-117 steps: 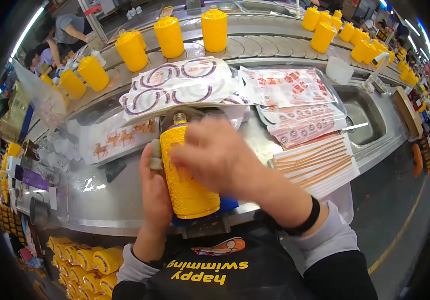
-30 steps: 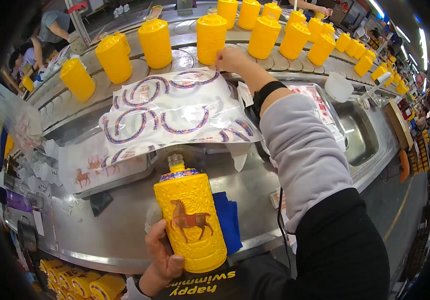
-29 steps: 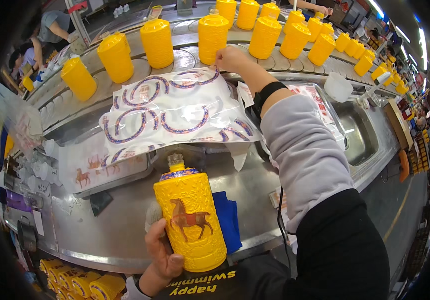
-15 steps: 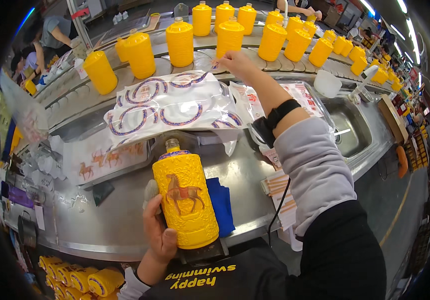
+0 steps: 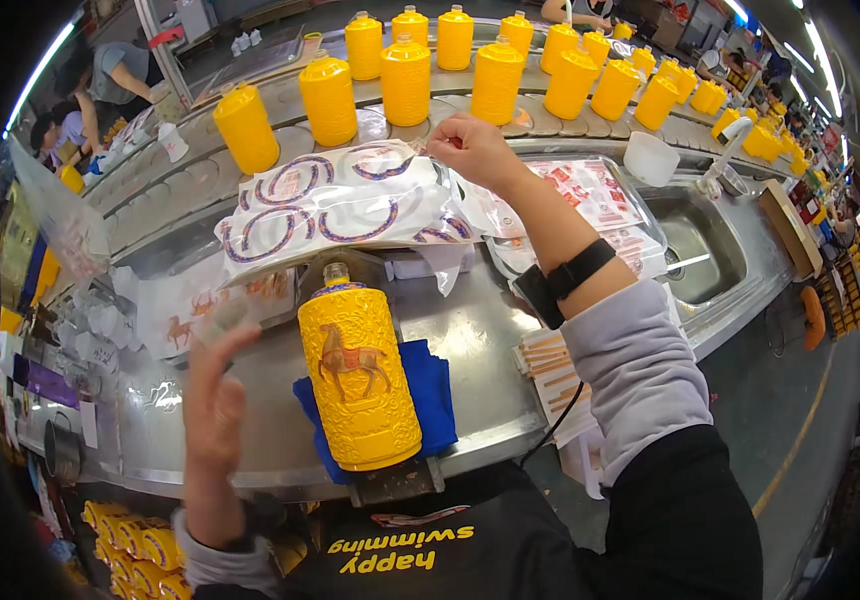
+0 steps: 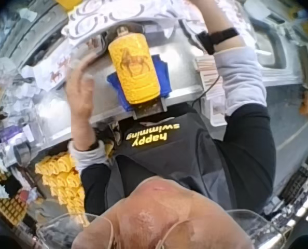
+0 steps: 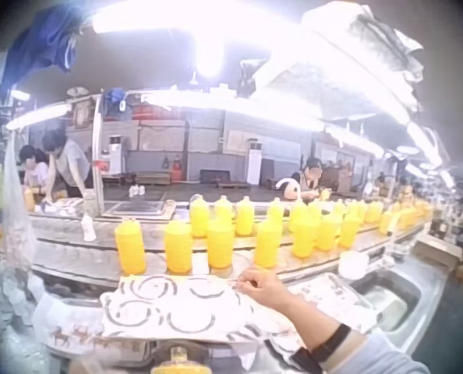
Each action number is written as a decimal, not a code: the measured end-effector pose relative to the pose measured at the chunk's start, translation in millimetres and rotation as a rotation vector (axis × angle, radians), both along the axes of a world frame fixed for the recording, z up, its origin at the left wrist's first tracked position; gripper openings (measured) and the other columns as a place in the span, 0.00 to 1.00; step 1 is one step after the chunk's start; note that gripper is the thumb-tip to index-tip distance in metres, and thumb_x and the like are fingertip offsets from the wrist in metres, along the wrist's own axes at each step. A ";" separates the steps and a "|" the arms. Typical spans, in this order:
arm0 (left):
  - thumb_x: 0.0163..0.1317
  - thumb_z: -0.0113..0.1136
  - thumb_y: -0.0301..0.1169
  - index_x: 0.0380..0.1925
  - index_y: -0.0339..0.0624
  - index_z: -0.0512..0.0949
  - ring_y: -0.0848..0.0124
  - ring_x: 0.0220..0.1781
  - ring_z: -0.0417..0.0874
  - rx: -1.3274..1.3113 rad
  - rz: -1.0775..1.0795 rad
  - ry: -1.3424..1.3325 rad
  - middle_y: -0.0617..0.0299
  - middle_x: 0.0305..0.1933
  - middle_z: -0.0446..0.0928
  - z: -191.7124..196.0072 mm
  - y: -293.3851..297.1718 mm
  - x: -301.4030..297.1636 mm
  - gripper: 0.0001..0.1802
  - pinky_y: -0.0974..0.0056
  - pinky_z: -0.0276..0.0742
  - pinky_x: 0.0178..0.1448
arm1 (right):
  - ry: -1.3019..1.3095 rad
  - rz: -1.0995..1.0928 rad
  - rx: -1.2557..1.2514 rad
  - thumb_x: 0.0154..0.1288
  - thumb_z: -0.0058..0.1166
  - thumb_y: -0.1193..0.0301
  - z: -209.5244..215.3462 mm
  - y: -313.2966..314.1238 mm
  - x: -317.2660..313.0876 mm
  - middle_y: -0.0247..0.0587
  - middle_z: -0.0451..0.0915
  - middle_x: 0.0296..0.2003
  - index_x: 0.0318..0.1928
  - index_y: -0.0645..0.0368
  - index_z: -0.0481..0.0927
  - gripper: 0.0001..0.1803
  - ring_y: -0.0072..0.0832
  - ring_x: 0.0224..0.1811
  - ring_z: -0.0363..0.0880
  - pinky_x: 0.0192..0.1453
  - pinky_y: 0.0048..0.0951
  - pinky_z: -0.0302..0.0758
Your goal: Applying labels and decorative stickers to yellow textured bottles on a factory production line.
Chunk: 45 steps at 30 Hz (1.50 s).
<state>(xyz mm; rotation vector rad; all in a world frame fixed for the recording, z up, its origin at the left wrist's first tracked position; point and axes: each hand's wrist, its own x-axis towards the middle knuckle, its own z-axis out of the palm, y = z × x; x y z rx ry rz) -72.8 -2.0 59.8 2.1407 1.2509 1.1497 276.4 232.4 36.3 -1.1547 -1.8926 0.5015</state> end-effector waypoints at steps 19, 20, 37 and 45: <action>0.59 0.44 0.20 0.70 0.67 0.62 0.51 0.69 0.65 -0.329 -0.268 1.142 0.48 0.66 0.68 16.3 261.0 75.5 0.39 0.51 0.62 0.70 | -0.317 -0.124 -0.206 0.54 0.60 0.64 -3.5 67.6 7.9 0.45 0.83 0.27 0.29 0.59 0.83 0.10 0.37 0.31 0.81 0.38 0.35 0.76; 0.58 0.45 0.20 0.71 0.69 0.61 0.51 0.70 0.65 -0.303 -0.264 1.190 0.49 0.67 0.67 10.8 267.4 76.6 0.40 0.50 0.61 0.70 | -0.313 -0.119 -0.210 0.54 0.60 0.64 -2.7 69.8 6.6 0.45 0.83 0.27 0.29 0.59 0.83 0.10 0.37 0.31 0.81 0.38 0.35 0.76; 0.52 0.53 0.19 0.61 0.72 0.74 0.49 0.73 0.59 -0.118 -0.244 1.407 0.53 0.61 0.71 2.1 252.0 62.5 0.38 0.48 0.61 0.70 | -0.162 -0.144 -0.167 0.58 0.59 0.65 -13.5 67.1 28.6 0.44 0.81 0.28 0.33 0.61 0.82 0.11 0.34 0.31 0.79 0.37 0.33 0.74; 0.55 0.54 0.26 0.58 0.62 0.77 0.50 0.63 0.69 0.146 -0.050 1.145 0.49 0.56 0.74 31.9 213.8 23.4 0.28 0.49 0.67 0.64 | -0.188 -0.078 -0.193 0.66 0.56 0.68 43.4 -9.1 15.1 0.30 0.74 0.29 0.36 0.61 0.78 0.09 0.19 0.34 0.69 0.39 0.23 0.68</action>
